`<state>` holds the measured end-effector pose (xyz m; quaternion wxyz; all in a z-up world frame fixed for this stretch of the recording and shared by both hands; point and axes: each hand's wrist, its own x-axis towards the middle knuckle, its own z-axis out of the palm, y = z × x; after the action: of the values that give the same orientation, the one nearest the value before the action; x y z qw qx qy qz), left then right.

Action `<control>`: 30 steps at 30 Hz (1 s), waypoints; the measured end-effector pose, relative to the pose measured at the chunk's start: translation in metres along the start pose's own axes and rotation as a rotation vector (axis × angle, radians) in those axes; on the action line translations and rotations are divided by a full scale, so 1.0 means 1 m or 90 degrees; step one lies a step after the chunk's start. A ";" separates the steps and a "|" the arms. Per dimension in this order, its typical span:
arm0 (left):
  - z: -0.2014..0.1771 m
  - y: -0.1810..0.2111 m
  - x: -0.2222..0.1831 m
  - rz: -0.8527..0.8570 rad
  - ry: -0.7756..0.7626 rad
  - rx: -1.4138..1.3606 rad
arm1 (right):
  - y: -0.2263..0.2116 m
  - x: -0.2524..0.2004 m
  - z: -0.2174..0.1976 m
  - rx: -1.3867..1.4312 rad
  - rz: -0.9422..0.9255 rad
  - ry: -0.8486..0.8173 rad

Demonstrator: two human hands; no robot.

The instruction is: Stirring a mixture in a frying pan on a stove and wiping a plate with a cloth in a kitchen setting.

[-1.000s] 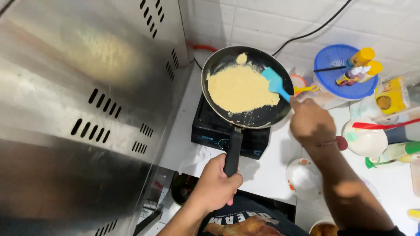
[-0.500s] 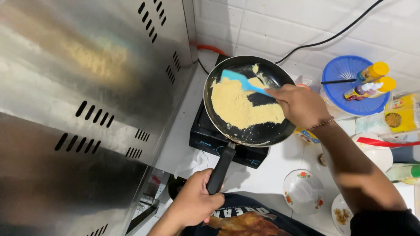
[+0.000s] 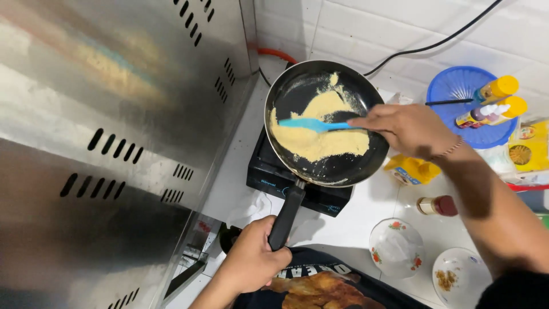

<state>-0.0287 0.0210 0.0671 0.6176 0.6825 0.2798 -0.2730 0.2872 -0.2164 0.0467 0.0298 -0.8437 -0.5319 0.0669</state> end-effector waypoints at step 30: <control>0.009 0.003 0.013 0.056 0.042 -0.040 | -0.065 -0.096 0.035 -0.369 0.291 0.267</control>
<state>-0.0181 0.0126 0.0590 0.6406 0.6830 0.2781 -0.2142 0.1834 -0.2757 0.0277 -0.1165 -0.9088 -0.3099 -0.2539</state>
